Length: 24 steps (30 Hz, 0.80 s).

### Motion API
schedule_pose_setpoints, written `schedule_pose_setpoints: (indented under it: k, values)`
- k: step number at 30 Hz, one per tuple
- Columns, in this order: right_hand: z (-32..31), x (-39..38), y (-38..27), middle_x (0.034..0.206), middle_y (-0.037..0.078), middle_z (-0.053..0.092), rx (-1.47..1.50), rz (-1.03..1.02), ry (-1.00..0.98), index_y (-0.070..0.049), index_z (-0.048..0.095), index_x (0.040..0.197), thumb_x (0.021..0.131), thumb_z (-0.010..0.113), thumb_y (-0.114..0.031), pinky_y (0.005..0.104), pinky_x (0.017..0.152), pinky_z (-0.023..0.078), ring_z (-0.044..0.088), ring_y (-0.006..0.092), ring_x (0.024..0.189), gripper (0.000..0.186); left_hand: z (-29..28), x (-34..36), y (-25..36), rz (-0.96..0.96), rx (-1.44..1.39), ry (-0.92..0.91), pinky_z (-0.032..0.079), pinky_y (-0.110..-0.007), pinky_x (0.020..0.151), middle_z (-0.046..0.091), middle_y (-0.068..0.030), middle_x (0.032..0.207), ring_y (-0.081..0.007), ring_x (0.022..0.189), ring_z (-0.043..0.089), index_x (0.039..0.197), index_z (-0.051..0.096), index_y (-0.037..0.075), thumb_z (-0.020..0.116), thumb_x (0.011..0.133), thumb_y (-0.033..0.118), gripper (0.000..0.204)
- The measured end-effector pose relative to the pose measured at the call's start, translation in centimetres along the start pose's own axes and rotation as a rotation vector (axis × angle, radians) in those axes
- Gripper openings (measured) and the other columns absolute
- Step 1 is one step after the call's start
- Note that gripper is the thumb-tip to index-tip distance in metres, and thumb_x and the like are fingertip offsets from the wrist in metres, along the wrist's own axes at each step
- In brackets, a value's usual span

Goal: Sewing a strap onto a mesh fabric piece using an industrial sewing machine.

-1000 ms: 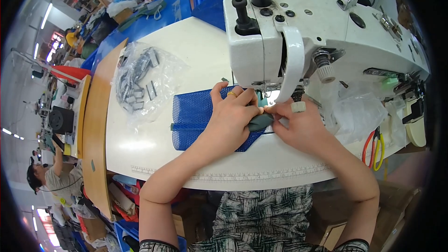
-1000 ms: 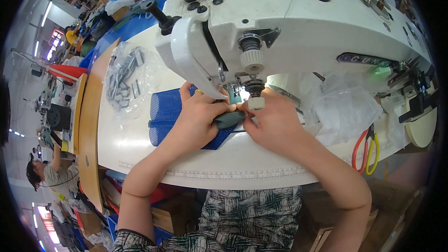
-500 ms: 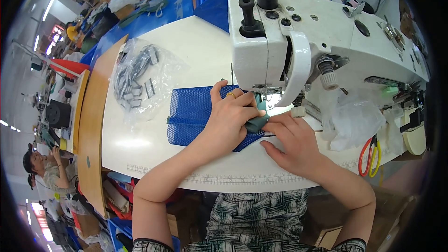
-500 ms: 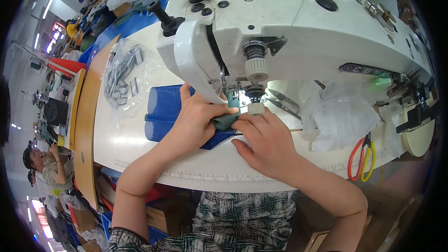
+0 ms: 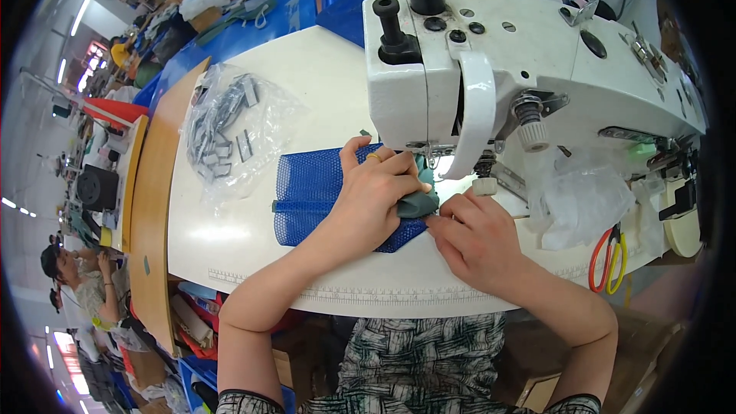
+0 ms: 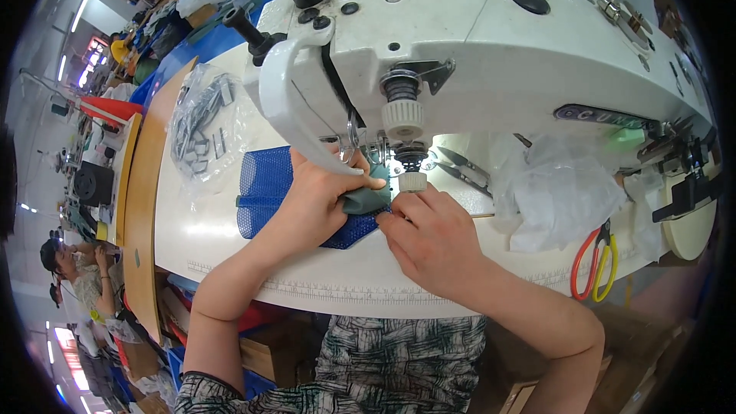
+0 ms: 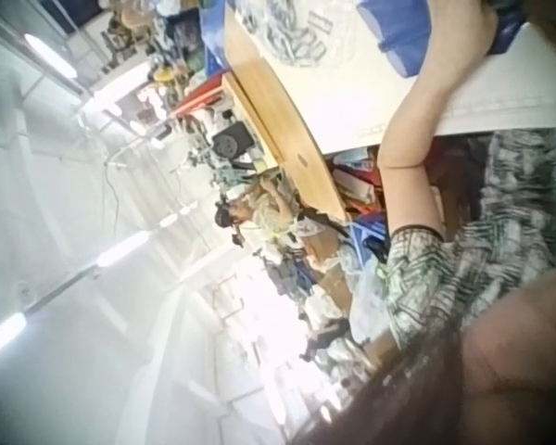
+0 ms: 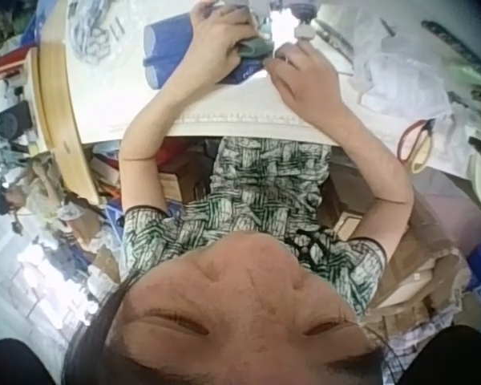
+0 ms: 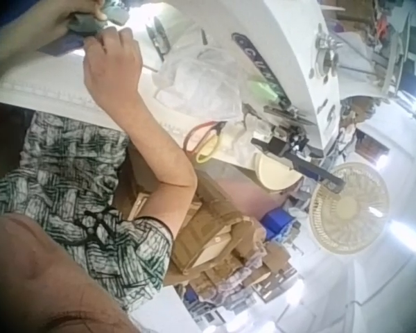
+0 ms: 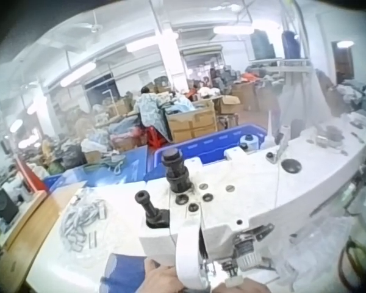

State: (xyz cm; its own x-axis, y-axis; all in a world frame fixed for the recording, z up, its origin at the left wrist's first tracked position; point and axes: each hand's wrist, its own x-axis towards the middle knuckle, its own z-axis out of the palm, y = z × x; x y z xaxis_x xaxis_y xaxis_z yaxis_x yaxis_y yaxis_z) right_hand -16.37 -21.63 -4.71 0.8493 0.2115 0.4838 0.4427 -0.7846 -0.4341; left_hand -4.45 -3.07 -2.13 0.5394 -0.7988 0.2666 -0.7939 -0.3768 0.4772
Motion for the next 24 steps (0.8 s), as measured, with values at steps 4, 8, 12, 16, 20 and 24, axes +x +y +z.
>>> schedule_pose_setpoints:
  k: [4, 8, 12, 16, 20, 24]
  values:
    - [-0.1, 0.0, -0.1, 0.094, 0.005, 0.062, -0.005, 0.005, -0.004, -0.008, 0.073, 0.096, 0.078, 0.076, -0.009, 0.0372, 0.071, 0.052, 0.062, 0.0241, 0.090, 0.019, 0.1, 0.0, -0.1, -0.015, 0.009, -0.013, 0.028, -0.044, 0.102, 0.070, -0.0052, 0.100, -0.0261, 0.107, 0.063, 0.105, 0.082, 0.013, 0.065, 0.072, -0.010, 0.043]
    - [-0.1, 0.2, -0.1, 0.092, 0.005, 0.061, -0.002, 0.017, -0.006, -0.008, 0.073, 0.095, 0.077, 0.077, -0.009, 0.0368, 0.069, 0.052, 0.061, 0.0236, 0.088, 0.019, -0.1, 0.1, -0.2, -0.022, 0.016, -0.017, 0.028, -0.045, 0.103, 0.071, -0.0066, 0.101, -0.0266, 0.109, 0.064, 0.106, 0.082, 0.013, 0.065, 0.072, -0.010, 0.044]
    - [-0.1, 0.3, -0.2, 0.091, 0.005, 0.061, -0.020, 0.026, 0.007, -0.009, 0.073, 0.095, 0.076, 0.077, -0.009, 0.0365, 0.068, 0.051, 0.060, 0.0236, 0.086, 0.019, 0.1, 0.1, -0.1, 0.022, 0.066, -0.002, 0.026, -0.051, 0.109, 0.069, -0.0065, 0.103, -0.0254, 0.110, 0.062, 0.103, 0.081, 0.013, 0.067, 0.076, -0.007, 0.036]
    - [0.2, 0.1, 0.0, 0.090, 0.005, 0.061, -0.059, 0.028, 0.044, -0.009, 0.074, 0.097, 0.077, 0.077, -0.009, 0.0380, 0.067, 0.049, 0.060, 0.0251, 0.085, 0.021, 0.4, 0.2, -0.6, 0.035, 0.073, 0.022, 0.023, -0.056, 0.116, 0.067, -0.0041, 0.103, -0.0235, 0.107, 0.061, 0.099, 0.081, 0.012, 0.069, 0.080, -0.002, 0.026]
    - [0.5, 0.3, -0.1, 0.090, 0.005, 0.060, -0.075, 0.073, 0.057, -0.009, 0.075, 0.100, 0.078, 0.076, -0.008, 0.0393, 0.067, 0.048, 0.058, 0.0266, 0.084, 0.022, 0.6, 0.4, -1.1, 0.014, 0.096, 0.038, 0.023, -0.055, 0.115, 0.067, -0.0024, 0.102, -0.0230, 0.107, 0.061, 0.098, 0.081, 0.013, 0.070, 0.080, -0.001, 0.026]
    - [0.6, 0.4, 0.0, 0.089, 0.006, 0.060, -0.115, 0.071, 0.064, -0.009, 0.075, 0.102, 0.080, 0.075, -0.008, 0.0396, 0.067, 0.048, 0.058, 0.0268, 0.085, 0.022, 1.2, 0.5, -1.5, 0.010, 0.104, 0.116, 0.024, -0.056, 0.114, 0.067, -0.0005, 0.100, -0.0224, 0.105, 0.061, 0.093, 0.082, 0.013, 0.072, 0.078, 0.000, 0.022]
